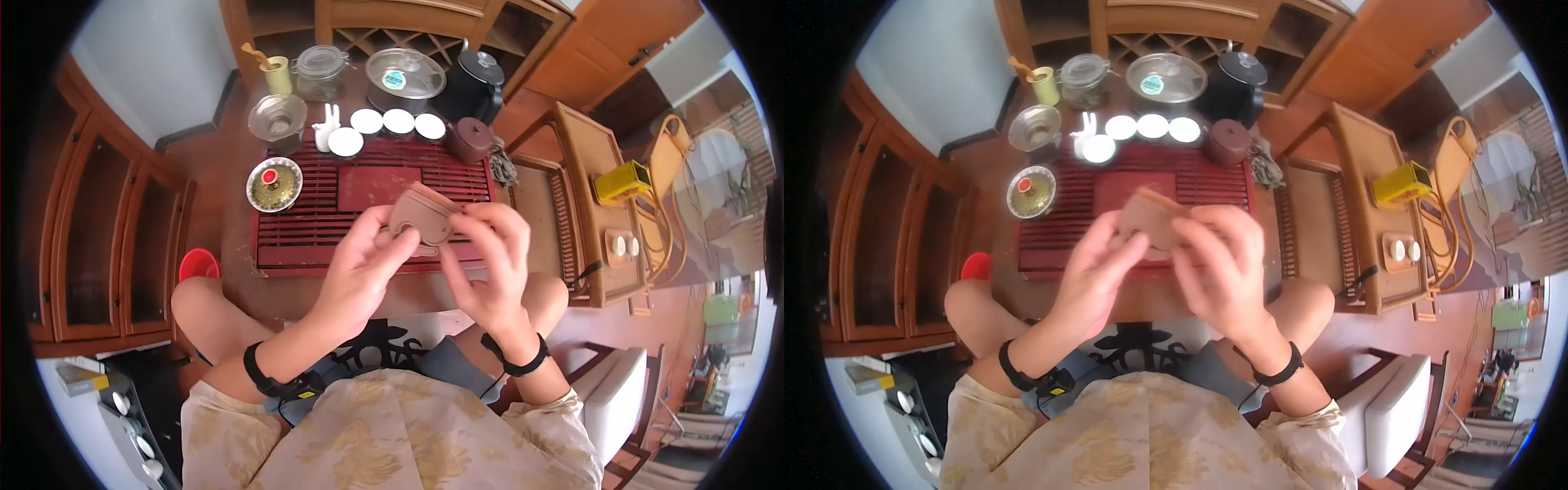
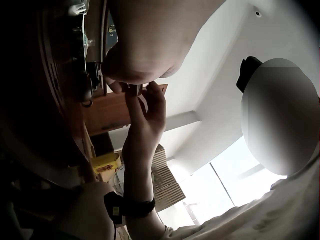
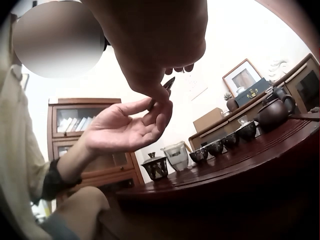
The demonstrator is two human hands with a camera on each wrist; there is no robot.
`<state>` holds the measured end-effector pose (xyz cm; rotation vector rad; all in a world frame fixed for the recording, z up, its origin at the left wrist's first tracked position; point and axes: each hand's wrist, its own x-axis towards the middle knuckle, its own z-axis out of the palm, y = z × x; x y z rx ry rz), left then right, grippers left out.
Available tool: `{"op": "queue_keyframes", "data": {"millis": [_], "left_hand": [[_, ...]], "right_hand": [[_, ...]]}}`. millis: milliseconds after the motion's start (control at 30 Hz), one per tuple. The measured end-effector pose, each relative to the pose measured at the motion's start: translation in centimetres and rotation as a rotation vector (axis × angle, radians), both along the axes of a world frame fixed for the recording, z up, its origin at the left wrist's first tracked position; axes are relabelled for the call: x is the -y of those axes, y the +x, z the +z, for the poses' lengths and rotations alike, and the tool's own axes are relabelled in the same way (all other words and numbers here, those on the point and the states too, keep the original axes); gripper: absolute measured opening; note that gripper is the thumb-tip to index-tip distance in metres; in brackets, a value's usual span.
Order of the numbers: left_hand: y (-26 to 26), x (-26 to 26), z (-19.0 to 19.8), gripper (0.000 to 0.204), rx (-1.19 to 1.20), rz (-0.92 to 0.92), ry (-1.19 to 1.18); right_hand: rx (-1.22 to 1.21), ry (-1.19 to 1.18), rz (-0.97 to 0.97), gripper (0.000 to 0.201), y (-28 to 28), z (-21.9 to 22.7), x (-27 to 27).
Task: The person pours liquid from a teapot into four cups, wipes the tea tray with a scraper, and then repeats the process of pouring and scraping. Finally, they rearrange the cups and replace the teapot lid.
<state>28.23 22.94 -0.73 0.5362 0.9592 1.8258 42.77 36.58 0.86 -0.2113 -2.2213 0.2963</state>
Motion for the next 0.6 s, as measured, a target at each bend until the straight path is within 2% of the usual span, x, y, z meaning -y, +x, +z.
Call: {"op": "queue_keyframes", "data": {"millis": [67, 200, 233, 333, 500, 600], "left_hand": [[0.1, 0.9, 0.2, 0.033, 0.053, 0.067, 0.060], [0.2, 2.7, 0.6, 0.026, 0.041, 0.091, 0.079], [0.2, 3.0, 0.6, 0.024, 0.048, 0.090, 0.095], [0.2, 3.7, 0.5, 0.020, 0.049, 0.097, 0.148], [-0.3, 4.4, 0.5, 0.017, -0.006, 0.087, 0.174], [-0.7, 4.6, 0.2, 0.023, -0.110, 0.017, 0.144]], "right_hand": [[-0.132, -0.252, -0.089, 0.054, 0.3, 0.4, 2.0], [-0.159, -1.136, 0.229, 0.041, 0.0, 0.5, 5.2], [-0.147, -1.156, 0.252, 0.033, -0.1, 0.6, 5.7], [-0.170, -1.046, 0.258, 0.029, -0.8, -0.3, 6.5], [-0.170, -1.098, 0.267, 0.023, -1.3, 0.1, 7.2], [-0.243, -1.216, 0.297, 0.020, -1.3, -0.1, 7.3]]}}
